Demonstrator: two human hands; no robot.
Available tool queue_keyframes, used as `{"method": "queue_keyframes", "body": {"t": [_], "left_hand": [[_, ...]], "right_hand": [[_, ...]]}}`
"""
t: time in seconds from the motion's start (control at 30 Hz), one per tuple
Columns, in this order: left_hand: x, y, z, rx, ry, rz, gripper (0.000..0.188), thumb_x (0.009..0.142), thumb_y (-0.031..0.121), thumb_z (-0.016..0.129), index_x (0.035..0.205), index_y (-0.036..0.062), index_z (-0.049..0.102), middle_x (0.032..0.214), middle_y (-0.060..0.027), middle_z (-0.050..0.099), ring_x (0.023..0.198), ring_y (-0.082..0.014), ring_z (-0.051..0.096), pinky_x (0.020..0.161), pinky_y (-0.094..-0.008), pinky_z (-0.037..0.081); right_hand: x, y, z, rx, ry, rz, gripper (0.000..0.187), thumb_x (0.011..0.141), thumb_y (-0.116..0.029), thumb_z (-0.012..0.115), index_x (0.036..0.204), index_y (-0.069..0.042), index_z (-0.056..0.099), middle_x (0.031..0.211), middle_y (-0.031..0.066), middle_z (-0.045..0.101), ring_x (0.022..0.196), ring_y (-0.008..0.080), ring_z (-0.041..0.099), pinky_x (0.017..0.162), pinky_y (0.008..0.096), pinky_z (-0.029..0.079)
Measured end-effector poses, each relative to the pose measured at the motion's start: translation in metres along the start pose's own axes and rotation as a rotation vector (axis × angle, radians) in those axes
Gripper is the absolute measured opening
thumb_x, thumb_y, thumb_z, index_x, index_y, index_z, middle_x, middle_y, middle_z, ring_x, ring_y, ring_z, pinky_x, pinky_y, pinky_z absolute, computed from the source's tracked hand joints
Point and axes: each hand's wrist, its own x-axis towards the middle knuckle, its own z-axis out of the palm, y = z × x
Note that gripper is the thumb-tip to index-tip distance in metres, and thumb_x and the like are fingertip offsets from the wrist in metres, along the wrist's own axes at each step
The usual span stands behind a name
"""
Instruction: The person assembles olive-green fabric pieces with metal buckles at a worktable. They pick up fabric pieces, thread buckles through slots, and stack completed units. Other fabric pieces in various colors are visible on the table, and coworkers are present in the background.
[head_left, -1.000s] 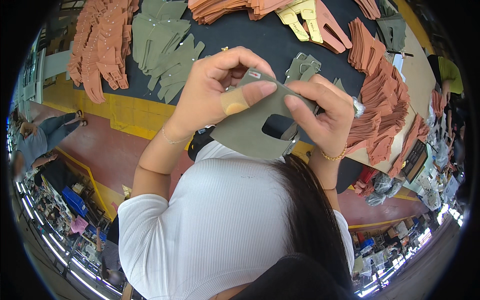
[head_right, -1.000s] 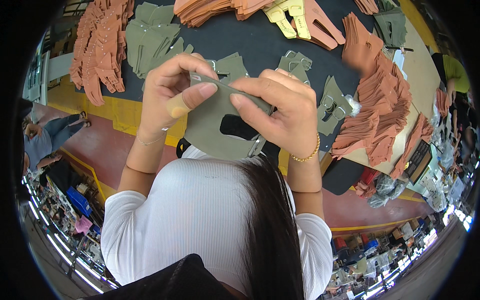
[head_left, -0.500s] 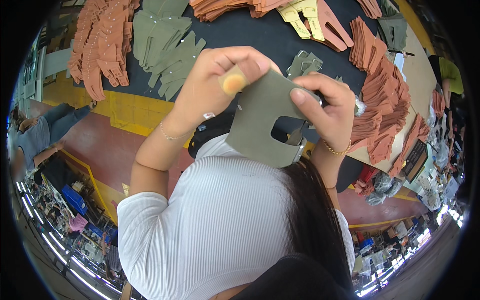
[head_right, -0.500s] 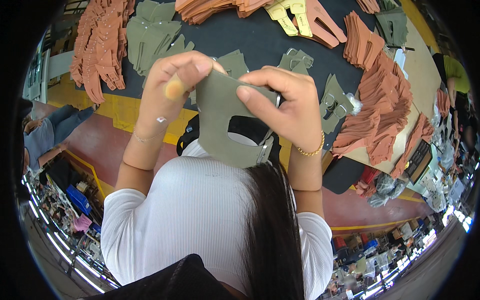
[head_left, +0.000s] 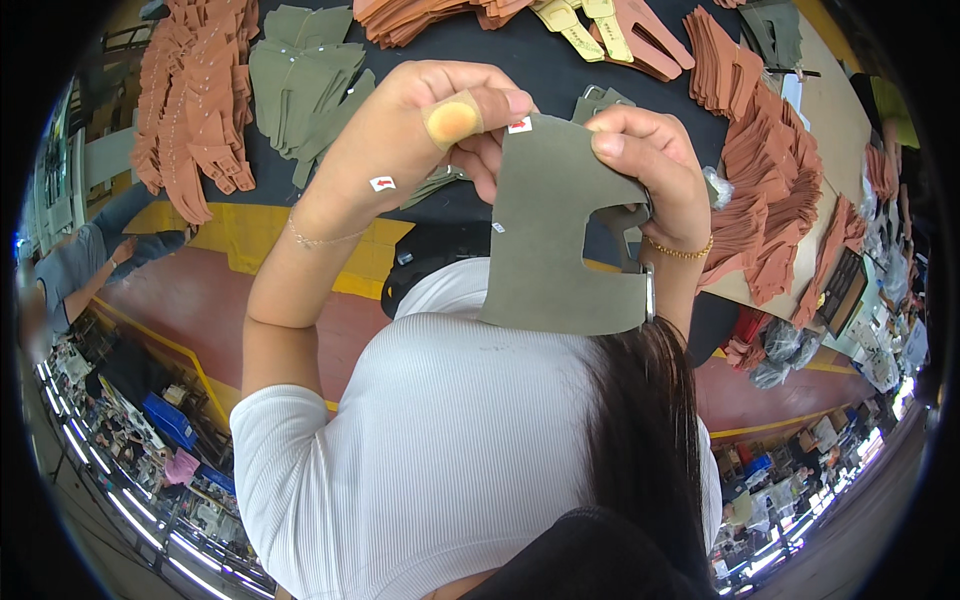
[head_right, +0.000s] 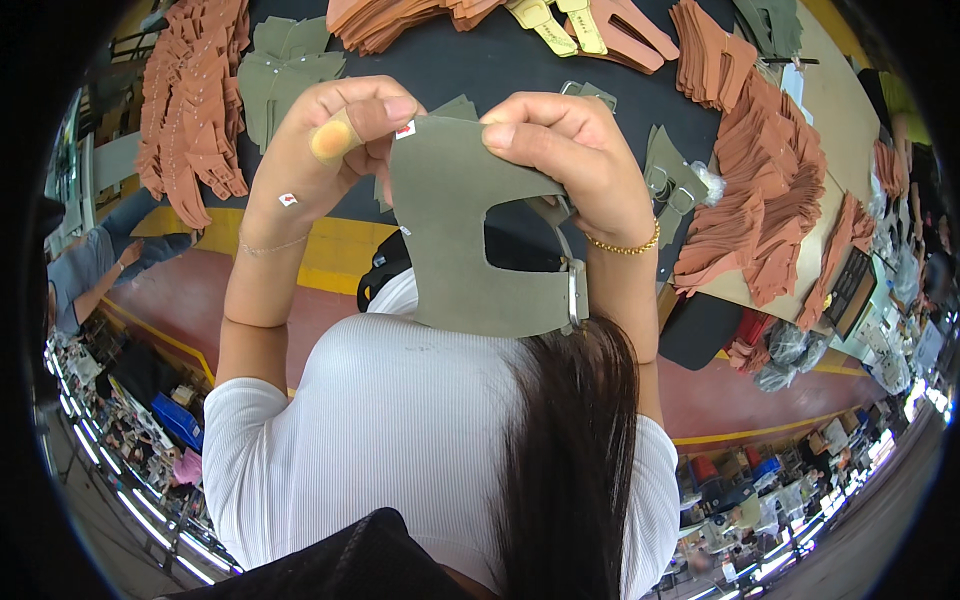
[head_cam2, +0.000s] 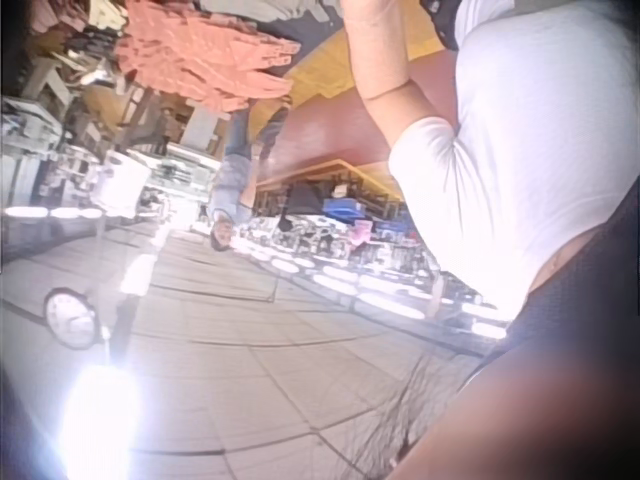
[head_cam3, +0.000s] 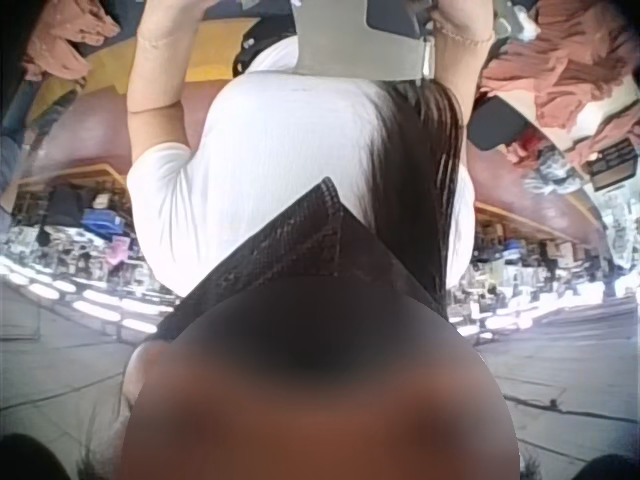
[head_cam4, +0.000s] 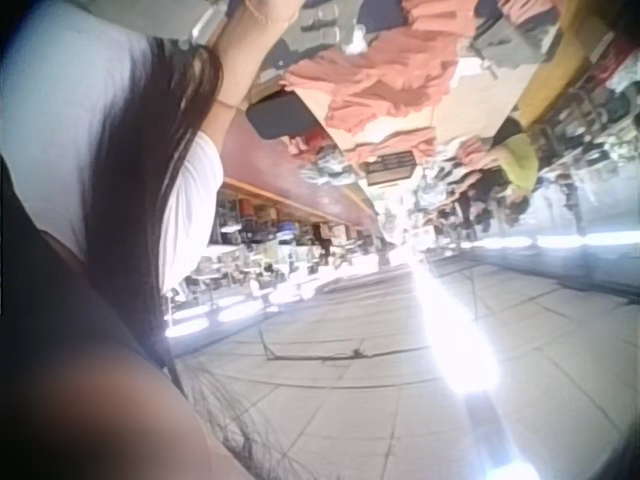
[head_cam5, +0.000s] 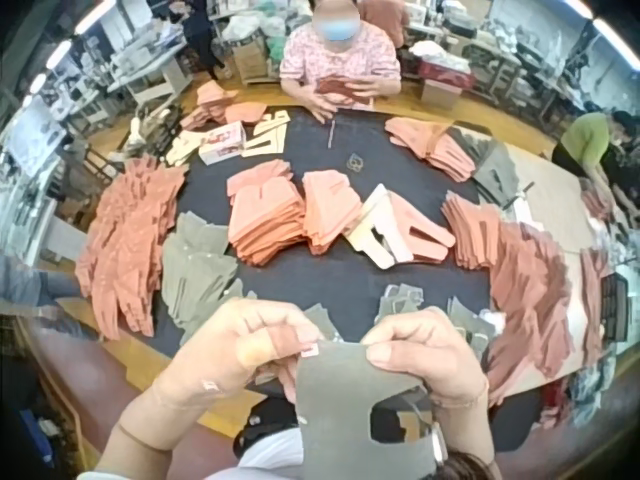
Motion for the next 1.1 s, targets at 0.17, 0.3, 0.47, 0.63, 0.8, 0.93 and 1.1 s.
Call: {"method": "queue_keyframes", "body": {"t": [0.17,0.3,0.47,0.63,0.8,0.93,1.1], "left_hand": [[0.002,-0.001,0.000,-0.040,-0.024,0.014,0.028,0.091,0.026,0.061,0.088,-0.0008,0.065,0.076,-0.0069,0.066,0.062,-0.0131,0.063,0.055,-0.0245,0.051],[-0.001,0.001,0.003,0.061,-0.006,0.074,0.023,0.088,0.022,0.064,0.089,-0.0002,0.065,0.077,-0.0056,0.065,0.067,-0.0119,0.061,0.061,-0.0251,0.050],[0.001,0.001,0.001,0.036,-0.048,0.052,0.018,0.085,0.018,0.068,0.090,0.0009,0.064,0.077,-0.0030,0.062,0.070,-0.0092,0.058,0.064,-0.0243,0.048],[0.003,0.003,-0.001,-0.081,-0.169,-0.017,0.017,0.083,0.016,0.069,0.089,0.0017,0.063,0.078,-0.0029,0.062,0.071,-0.0084,0.057,0.065,-0.0239,0.047],[0.003,0.006,-0.004,-0.018,-0.268,-0.040,0.013,0.082,0.012,0.069,0.087,0.0020,0.063,0.079,-0.0033,0.062,0.071,-0.0083,0.056,0.066,-0.0231,0.044],[0.008,-0.001,-0.003,0.042,-0.376,0.175,0.008,0.085,0.010,0.068,0.087,0.0031,0.066,0.082,-0.0006,0.062,0.069,-0.0079,0.059,0.058,-0.0215,0.049],[0.012,-0.008,-0.001,-0.002,-0.438,0.247,0.013,0.082,0.014,0.068,0.084,0.0035,0.062,0.088,-0.0038,0.056,0.079,-0.0116,0.054,0.069,-0.0220,0.044]], "right_hand": [[-0.001,-0.002,0.003,-0.158,0.066,-0.097,0.016,0.089,-0.012,0.063,0.089,0.003,0.069,0.077,-0.0001,0.066,0.070,0.0029,0.056,0.063,0.0185,0.043],[-0.004,-0.010,0.007,-0.379,0.131,-0.142,0.015,0.086,-0.012,0.067,0.088,0.002,0.070,0.073,-0.0005,0.064,0.067,0.0029,0.054,0.060,0.0188,0.042],[-0.009,-0.012,0.012,-0.489,0.154,-0.184,0.015,0.085,-0.012,0.069,0.088,0.002,0.070,0.070,-0.0005,0.063,0.066,0.0032,0.053,0.058,0.0190,0.041],[-0.011,-0.013,0.009,-0.460,0.071,-0.202,0.013,0.084,-0.011,0.069,0.088,0.001,0.071,0.072,0.0001,0.064,0.066,0.0035,0.054,0.059,0.0194,0.042],[-0.013,-0.018,0.003,-0.470,-0.068,-0.251,0.011,0.084,-0.009,0.070,0.087,0.001,0.071,0.073,0.0012,0.064,0.066,0.0049,0.055,0.058,0.0205,0.041],[-0.012,-0.019,0.001,-0.514,-0.136,-0.325,0.010,0.084,-0.008,0.070,0.087,0.001,0.071,0.069,0.0014,0.060,0.063,0.0066,0.053,0.055,0.0227,0.039],[-0.009,-0.020,-0.004,-0.580,-0.200,-0.387,0.010,0.085,-0.009,0.068,0.088,0.001,0.070,0.069,0.0015,0.058,0.063,0.0069,0.051,0.055,0.0236,0.038]]}}
